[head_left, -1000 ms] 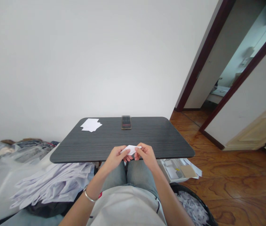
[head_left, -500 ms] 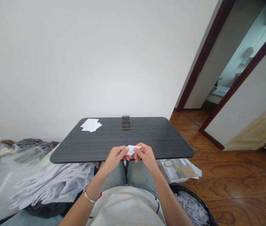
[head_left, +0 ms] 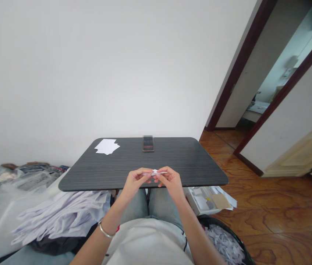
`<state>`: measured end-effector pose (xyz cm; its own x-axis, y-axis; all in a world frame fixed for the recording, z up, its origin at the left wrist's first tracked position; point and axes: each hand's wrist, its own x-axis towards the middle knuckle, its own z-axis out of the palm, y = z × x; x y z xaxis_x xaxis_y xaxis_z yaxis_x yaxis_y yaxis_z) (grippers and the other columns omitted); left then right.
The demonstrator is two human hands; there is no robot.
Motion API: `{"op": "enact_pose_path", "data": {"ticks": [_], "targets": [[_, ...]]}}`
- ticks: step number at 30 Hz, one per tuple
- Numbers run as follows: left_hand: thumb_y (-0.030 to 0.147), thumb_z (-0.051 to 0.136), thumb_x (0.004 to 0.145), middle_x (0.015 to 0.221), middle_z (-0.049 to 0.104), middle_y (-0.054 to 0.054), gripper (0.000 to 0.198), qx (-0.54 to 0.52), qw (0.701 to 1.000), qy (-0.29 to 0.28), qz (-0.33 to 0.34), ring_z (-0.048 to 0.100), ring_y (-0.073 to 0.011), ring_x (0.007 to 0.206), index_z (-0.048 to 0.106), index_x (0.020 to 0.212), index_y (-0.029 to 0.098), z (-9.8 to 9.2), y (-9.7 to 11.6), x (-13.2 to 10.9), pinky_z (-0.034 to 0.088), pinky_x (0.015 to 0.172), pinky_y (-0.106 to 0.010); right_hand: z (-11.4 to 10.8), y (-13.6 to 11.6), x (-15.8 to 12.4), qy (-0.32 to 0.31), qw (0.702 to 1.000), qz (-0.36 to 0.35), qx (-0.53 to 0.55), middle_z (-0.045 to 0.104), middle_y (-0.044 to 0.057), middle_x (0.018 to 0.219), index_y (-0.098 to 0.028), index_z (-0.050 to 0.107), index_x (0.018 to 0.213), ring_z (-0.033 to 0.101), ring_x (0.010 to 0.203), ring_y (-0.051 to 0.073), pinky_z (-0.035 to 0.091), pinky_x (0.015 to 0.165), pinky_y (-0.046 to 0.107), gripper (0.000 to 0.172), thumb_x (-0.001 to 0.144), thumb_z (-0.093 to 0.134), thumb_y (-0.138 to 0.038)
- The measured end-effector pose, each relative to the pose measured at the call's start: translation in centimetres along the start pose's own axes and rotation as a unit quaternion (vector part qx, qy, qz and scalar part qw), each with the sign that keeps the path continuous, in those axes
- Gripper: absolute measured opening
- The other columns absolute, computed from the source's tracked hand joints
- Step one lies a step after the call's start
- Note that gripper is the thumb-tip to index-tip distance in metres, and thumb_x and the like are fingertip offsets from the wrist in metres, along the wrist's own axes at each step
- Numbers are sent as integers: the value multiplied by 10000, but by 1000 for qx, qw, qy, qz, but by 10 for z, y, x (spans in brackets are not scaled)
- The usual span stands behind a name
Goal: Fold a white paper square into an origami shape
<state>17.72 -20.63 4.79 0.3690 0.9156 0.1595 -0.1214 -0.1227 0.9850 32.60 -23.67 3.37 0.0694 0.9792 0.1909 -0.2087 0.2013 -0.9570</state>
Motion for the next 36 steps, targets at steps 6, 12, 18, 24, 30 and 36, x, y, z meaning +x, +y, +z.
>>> {"op": "enact_pose_path", "data": {"ticks": [6,12,18,24,30,36], "targets": [[207,705,599,897,663,-70,84,-14,997,61,50,605,-186,827,663,628,141,-5,-5,2,451,774,-300,1,0,-1,20,1000,-13,0,675,31,686,-174,575,766,648,637,165,496,483,223,216,660,674,-335],[184,704,588,1041,609,-103,107,3,996,77,51,570,-215,945,673,680,138,-5,-2,2,447,787,-303,3,3,-2,17,998,-47,-27,673,16,661,-176,601,719,641,643,163,513,561,264,126,675,666,-276],[172,700,592,841,680,-61,85,-24,997,66,19,619,-177,774,675,668,144,-4,-2,0,459,746,-290,4,5,-4,23,996,-75,-52,666,16,640,-178,610,718,637,631,166,515,562,274,76,698,647,-241],[161,702,582,709,692,-26,104,-24,997,68,10,623,-156,655,679,682,145,-4,-1,0,471,679,-266,4,7,-5,24,995,-82,-57,680,26,659,-178,613,728,649,645,178,529,577,287,83,712,632,-257],[147,706,567,675,698,-24,103,-40,998,52,17,633,-157,632,678,665,142,-2,-2,2,481,650,-259,6,11,-4,11,994,-88,-57,680,18,646,-179,631,742,649,627,166,532,558,269,88,715,626,-263],[125,698,571,619,686,-14,50,-28,998,40,35,628,-153,607,667,599,151,0,2,1,483,635,-255,7,8,-4,4,997,-78,-27,662,10,684,-194,659,764,629,628,156,519,538,253,90,689,651,-242]]}}
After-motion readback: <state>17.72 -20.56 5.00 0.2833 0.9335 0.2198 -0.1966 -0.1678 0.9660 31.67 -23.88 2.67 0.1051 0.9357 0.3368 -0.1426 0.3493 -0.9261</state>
